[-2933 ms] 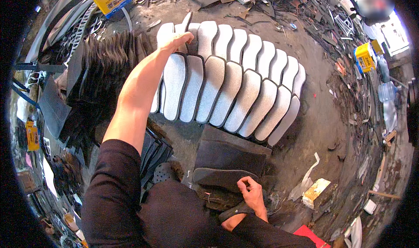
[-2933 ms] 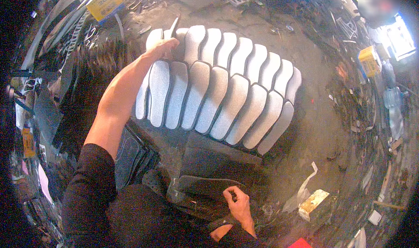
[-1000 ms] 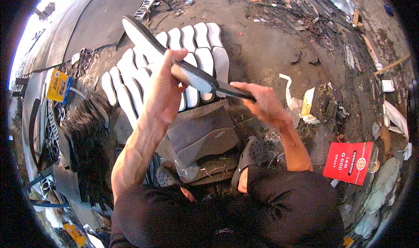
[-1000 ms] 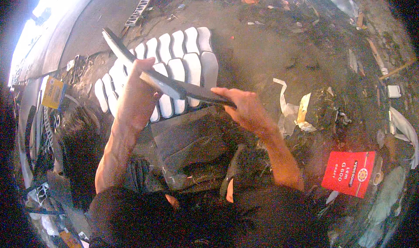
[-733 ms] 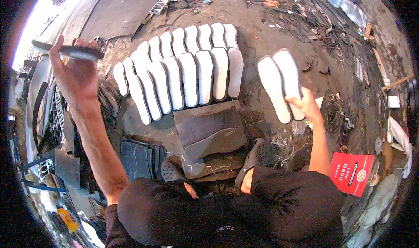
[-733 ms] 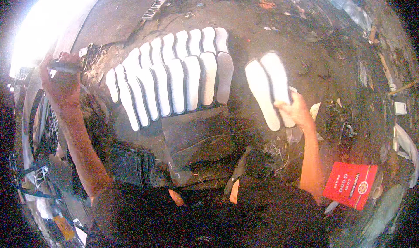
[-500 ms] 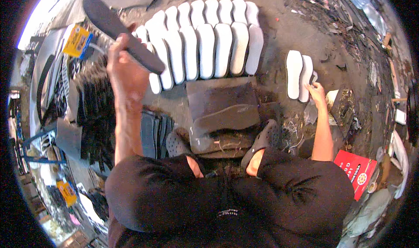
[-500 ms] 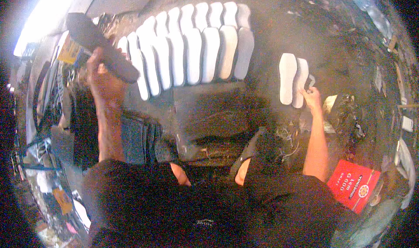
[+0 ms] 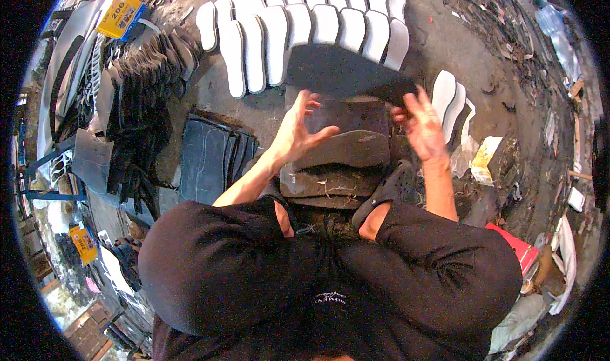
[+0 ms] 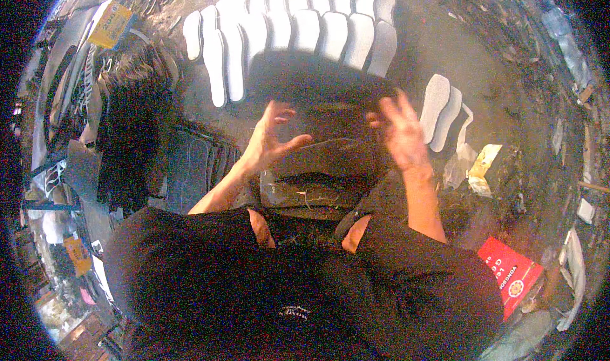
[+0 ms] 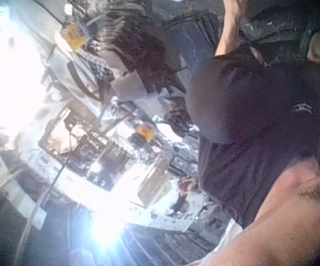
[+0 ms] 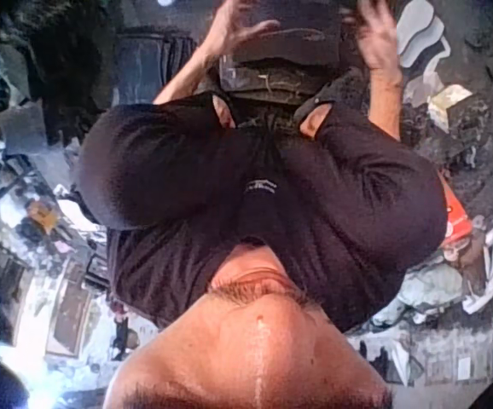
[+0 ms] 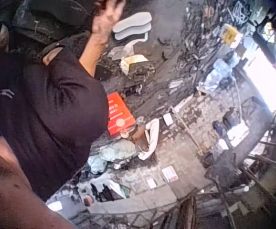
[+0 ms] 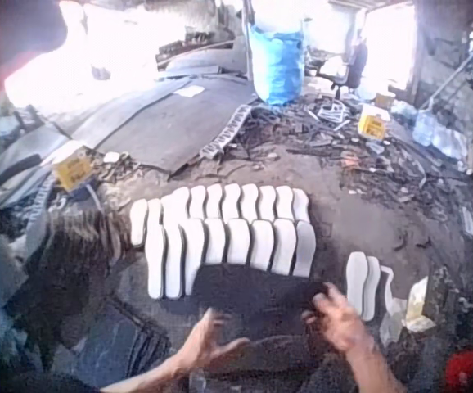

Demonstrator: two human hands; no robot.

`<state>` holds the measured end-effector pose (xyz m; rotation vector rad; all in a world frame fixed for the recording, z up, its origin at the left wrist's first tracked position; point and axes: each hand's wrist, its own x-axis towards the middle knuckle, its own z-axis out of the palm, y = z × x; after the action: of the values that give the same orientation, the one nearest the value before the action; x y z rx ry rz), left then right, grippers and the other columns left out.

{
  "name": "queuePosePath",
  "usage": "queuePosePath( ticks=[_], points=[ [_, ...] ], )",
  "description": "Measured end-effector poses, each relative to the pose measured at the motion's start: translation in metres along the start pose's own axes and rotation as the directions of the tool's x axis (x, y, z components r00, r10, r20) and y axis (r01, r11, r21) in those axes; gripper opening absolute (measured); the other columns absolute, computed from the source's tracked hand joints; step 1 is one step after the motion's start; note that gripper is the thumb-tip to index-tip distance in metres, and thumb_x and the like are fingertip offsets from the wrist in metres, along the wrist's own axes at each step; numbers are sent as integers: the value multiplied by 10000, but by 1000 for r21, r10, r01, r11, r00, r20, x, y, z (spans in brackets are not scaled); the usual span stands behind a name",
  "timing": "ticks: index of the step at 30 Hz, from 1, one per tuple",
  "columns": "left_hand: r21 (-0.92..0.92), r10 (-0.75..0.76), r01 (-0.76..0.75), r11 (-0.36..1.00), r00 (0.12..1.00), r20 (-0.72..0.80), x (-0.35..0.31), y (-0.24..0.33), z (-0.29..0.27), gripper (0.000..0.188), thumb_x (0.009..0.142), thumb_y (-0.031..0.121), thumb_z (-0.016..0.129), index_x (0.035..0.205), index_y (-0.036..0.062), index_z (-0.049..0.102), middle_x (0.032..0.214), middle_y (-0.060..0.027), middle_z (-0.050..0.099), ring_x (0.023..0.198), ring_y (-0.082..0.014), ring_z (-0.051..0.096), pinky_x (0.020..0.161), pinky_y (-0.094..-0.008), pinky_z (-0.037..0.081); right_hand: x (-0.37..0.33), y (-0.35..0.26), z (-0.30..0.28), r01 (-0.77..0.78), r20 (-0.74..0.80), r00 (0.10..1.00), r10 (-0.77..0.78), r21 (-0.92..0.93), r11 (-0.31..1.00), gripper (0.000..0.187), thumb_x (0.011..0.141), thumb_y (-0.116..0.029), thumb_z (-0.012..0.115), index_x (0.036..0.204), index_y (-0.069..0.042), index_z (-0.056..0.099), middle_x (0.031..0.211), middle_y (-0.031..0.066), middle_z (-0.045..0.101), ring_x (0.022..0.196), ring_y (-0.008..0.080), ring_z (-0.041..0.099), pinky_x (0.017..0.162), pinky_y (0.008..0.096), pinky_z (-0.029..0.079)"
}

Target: The person repeatedly picks up black and white shoe insoles from a pile, places them on a work surface, and stacks them into separate piles. The person handles the insoles one at a time, alternating between the two colors.

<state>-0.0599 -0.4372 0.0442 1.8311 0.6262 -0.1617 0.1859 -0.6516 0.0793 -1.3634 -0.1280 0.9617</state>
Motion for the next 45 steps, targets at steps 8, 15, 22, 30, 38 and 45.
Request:
queuePosePath(
  ticks=[8, 15, 22, 30, 38, 45],
  points=[
    [531, 479, -429, 731, 877, 49, -25, -63, 60, 1046, 758, 395, 914, 1619, 74, 416, 1675, -182, 356, 1547, -419, 322, 1294, -604, 224, -1, -7, -72, 140, -83, 990, -115, 430, 892, 290, 1126, -132, 563, 1378, 11, 557, 1203, 153, 675, 949, 224, 660, 791, 313, 572],
    [427, 519, -449, 785, 853, -56, -15, -40, 40, 922, 855, 407, 841, 1592, 27, 440, 1634, -202, 390, 1479, -437, 390, 1270, -581, 269, -20, 16, -82, 109, -9, 993, -116, 431, 896, 301, 1094, -121, 617, 1378, -26, 592, 1241, 110, 699, 977, 246, 711, 813, 339, 590],
    [586, 592, -410, 699, 791, -154, 36, -52, 47, 474, 812, 106, 763, 1272, 71, 651, 1383, -156, 537, 1400, -394, 439, 1212, -589, 314, -23, 20, -94, 161, -29, 985, -171, 513, 843, 365, 1119, -105, 574, 1470, -22, 520, 1297, 175, 639, 950, 200, 597, 795, 300, 544],
    [672, 818, -590, 449, 574, -43, 10, -84, 61, 374, 699, 78, 731, 1060, 142, 661, 1172, -76, 617, 1162, -304, 597, 1111, -542, 439, -33, 32, -133, 138, -98, 990, -97, 704, 697, 313, 1126, -86, 538, 1419, 16, 576, 1271, 281, 610, 963, 239, 583, 783, 323, 561],
    [117, 314, -332, 936, 641, -700, -4, -37, 46, 600, 920, 112, 758, 1495, 112, 586, 1481, -148, 548, 1261, -299, 574, 1101, -500, 481, -31, 37, -77, 106, -94, 992, -79, 336, 936, 450, 1117, -169, 594, 1557, -130, 506, 1298, 79, 676, 917, 201, 688, 777, 294, 580],
    [-830, -423, -188, 525, 788, -446, -52, -67, 39, 284, 1076, 180, 688, 1314, 23, 678, 1166, -74, 738, 927, -142, 709, 822, -314, 602, -29, 96, 3, 66, -47, 996, -75, -168, 984, 507, 1075, -173, 664, 1551, -113, 500, 1062, 85, 681, 781, 181, 718, 716, 322, 649]
  ],
)
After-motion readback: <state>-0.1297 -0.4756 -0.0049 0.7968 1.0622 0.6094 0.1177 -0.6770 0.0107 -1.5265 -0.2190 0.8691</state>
